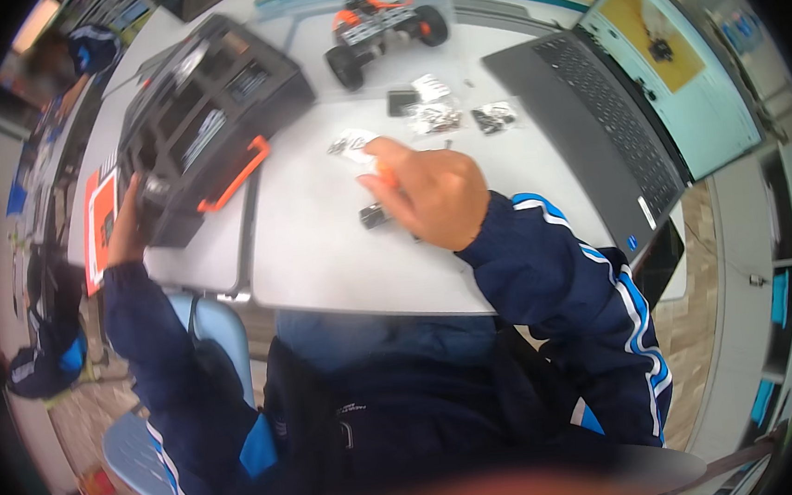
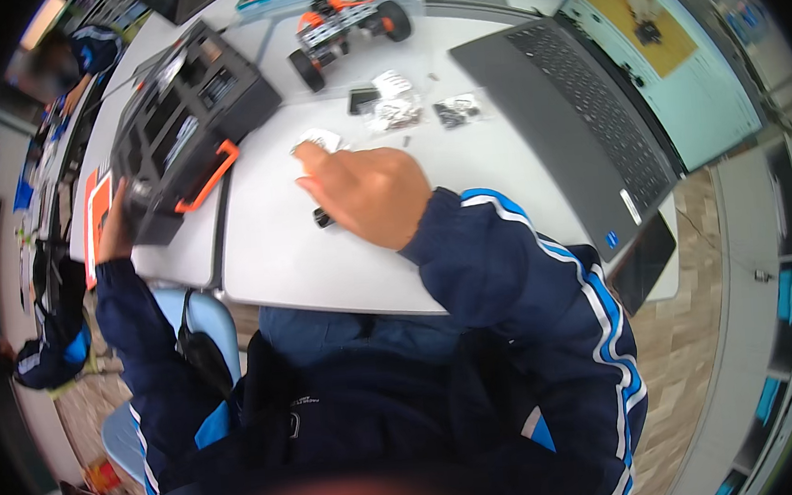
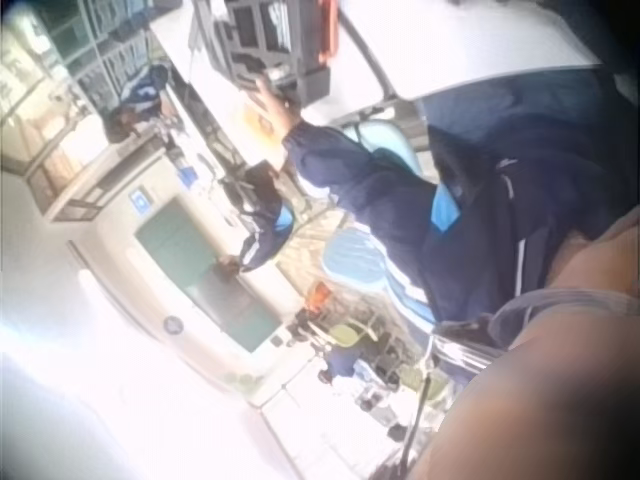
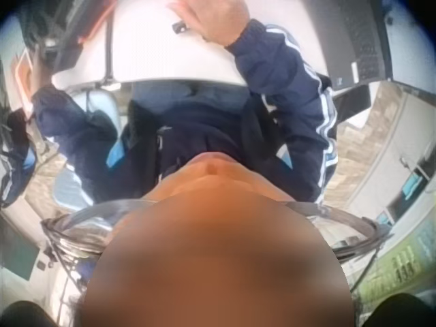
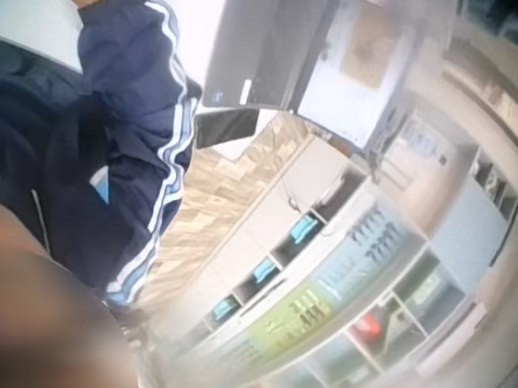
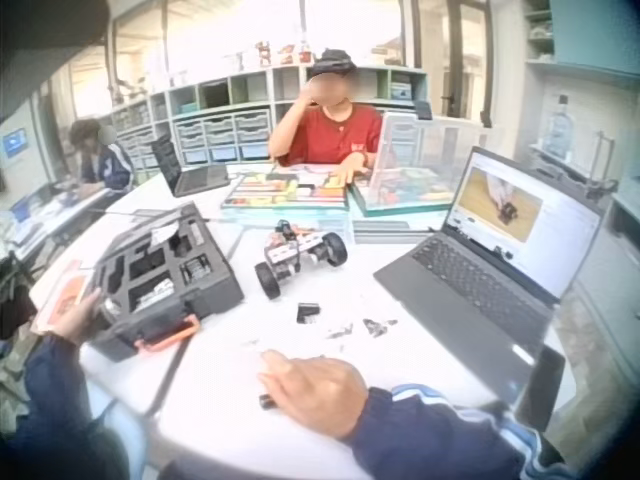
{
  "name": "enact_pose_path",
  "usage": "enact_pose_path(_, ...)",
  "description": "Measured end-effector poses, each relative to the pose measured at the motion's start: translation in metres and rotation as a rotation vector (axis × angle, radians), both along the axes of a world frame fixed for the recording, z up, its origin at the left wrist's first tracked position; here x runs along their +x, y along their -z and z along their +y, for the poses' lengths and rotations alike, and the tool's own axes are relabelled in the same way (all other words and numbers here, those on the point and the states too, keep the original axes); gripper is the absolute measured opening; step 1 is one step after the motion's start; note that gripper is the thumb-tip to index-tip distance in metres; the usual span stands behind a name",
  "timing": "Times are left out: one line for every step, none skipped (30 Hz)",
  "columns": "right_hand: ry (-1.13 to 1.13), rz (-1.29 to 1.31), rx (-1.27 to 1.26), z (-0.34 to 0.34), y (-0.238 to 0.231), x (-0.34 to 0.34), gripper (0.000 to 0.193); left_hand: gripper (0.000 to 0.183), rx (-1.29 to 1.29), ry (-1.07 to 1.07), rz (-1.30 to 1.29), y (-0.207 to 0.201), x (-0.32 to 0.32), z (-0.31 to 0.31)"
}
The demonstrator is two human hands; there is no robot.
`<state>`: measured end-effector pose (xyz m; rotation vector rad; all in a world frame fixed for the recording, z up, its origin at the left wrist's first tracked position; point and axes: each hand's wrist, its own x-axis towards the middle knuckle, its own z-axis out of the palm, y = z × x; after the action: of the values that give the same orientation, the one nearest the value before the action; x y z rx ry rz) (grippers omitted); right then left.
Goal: The person assembles a small wheeled robot by attaching a chassis to a motorized base using an orange screwdriver. They tighten screws, align parts, and check the fit of the components on a white table.
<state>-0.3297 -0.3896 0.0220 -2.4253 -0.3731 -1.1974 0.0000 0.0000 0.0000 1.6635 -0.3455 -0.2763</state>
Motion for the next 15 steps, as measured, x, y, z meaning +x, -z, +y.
enact_pose_path(0.006, 0.02, 0.004, 0.0, 0.0, -0.002, 0.04, 0.065, 0.107, -0.081, 0.112, 0.002, -0.007, 0.006)
enact_pose_path(0.004, 0.062, 0.014, 0.002, -0.001, -0.003, 0.037, 0.067, 0.144, -0.144, 0.21, 0.002, -0.005, 0.006)
enact_pose_path(0.008, 0.054, 0.015, 0.004, -0.001, -0.003, 0.038, 0.07, 0.169, -0.194, 0.304, 0.002, -0.003, 0.006)
enact_pose_path(0.013, 0.066, 0.021, 0.004, -0.002, -0.003, 0.038, 0.071, 0.208, -0.221, 0.305, 0.0, -0.004, 0.009)
enact_pose_path(0.025, 0.075, 0.026, 0.004, -0.002, -0.002, 0.039, 0.072, 0.232, -0.234, 0.296, 0.001, -0.005, 0.007)
enact_pose_path(0.021, 0.074, 0.031, 0.005, -0.002, -0.001, 0.039, 0.071, 0.3, -0.252, 0.296, -0.002, -0.005, 0.007)
enact_pose_path(0.022, 0.073, 0.031, 0.005, -0.001, -0.001, 0.039, 0.07, 0.341, -0.267, 0.289, -0.003, -0.004, 0.005)
enact_pose_path(0.023, 0.075, 0.03, 0.004, -0.001, -0.001, 0.039, 0.068, 0.38, -0.276, 0.274, -0.001, -0.003, 0.002)
enact_pose_path(0.027, 0.074, 0.032, 0.005, 0.0, -0.001, 0.039, 0.066, 0.4, -0.279, 0.255, -0.002, -0.001, 0.003)
enact_pose_path(0.034, 0.073, 0.033, 0.005, 0.001, -0.001, 0.039, 0.06, 0.504, -0.323, 0.253, -0.003, 0.003, 0.002)
enact_pose_path(0.044, 0.072, 0.034, 0.006, 0.002, 0.0, 0.039, 0.054, 0.595, -0.346, 0.247, -0.005, 0.008, 0.0)
enact_pose_path(0.042, 0.066, 0.051, 0.007, 0.003, 0.001, 0.039, 0.055, 0.602, -0.35, 0.237, -0.009, 0.013, 0.0)
enact_pose_path(0.043, 0.076, 0.06, 0.007, 0.004, 0.001, 0.039, 0.055, 0.608, -0.351, 0.227, -0.013, 0.016, 0.0)
enact_pose_path(0.046, 0.084, 0.069, 0.007, 0.004, 0.0, 0.039, 0.054, 0.64, -0.38, 0.166, -0.018, 0.02, -0.002)
enact_pose_path(0.048, 0.091, 0.079, 0.007, 0.005, 0.0, 0.039, 0.051, 0.655, -0.352, 0.117, -0.027, 0.022, 0.002)
